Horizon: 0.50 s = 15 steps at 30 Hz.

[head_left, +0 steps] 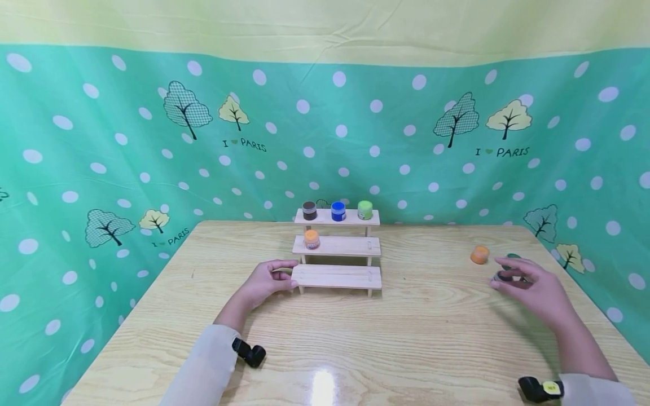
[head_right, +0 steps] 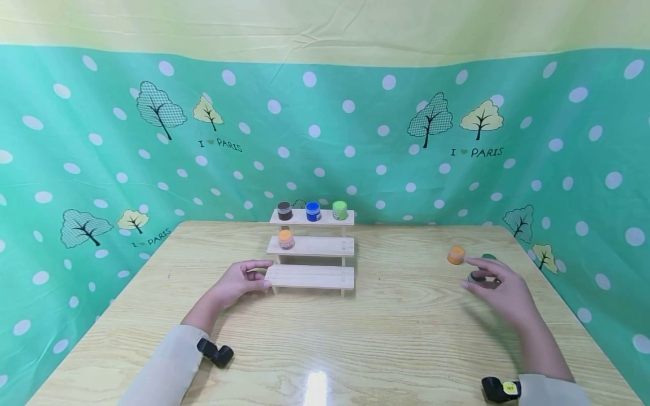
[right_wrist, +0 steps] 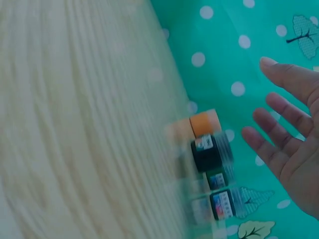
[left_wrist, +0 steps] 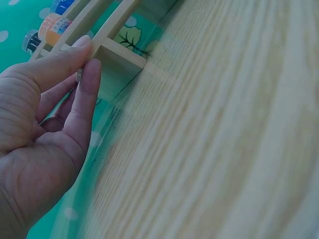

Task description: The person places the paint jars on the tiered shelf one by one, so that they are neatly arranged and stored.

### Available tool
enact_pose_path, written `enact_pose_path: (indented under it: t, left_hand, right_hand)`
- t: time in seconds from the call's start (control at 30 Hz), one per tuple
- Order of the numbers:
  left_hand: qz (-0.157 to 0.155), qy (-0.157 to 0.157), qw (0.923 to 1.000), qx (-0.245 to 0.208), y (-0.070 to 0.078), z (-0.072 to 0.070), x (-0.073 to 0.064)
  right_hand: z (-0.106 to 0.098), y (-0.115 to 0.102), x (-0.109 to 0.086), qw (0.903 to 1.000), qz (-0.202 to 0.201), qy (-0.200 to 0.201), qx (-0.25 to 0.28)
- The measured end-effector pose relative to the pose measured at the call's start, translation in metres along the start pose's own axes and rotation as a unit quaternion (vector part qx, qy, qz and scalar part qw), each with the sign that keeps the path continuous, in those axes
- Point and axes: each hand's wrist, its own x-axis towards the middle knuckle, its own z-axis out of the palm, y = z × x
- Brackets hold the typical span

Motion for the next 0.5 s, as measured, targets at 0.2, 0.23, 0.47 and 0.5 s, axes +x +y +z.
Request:
enact_pose_path:
  t: [0.2,0.23,0.47,0.5]
  left_hand:
    - [0.003,-0.001,1.0000,0.002,0.000,-0.001,0.000]
    - [0.004,-0.002,1.0000,0.002,0.000,-0.001,0.000]
    - [0.003,-0.001,1.0000,0.004,0.000,-0.001,0.000]
    - [0.003,-0.002,1.0000,0.004,-0.001,-0.001,0.001]
  right_hand:
    - [-0.005,0.013,0.000,0.9995,0.028,-0.010,-0.006]
    - [-0.005,0.015,0.000,0.9994,0.033,-0.013,-0.007]
    - [-0.009,0.028,0.000,0.9984,0.042,-0.022,-0.030]
    - [-0.009,0.030,0.001,0.9982,0.046,-0.025,-0.030]
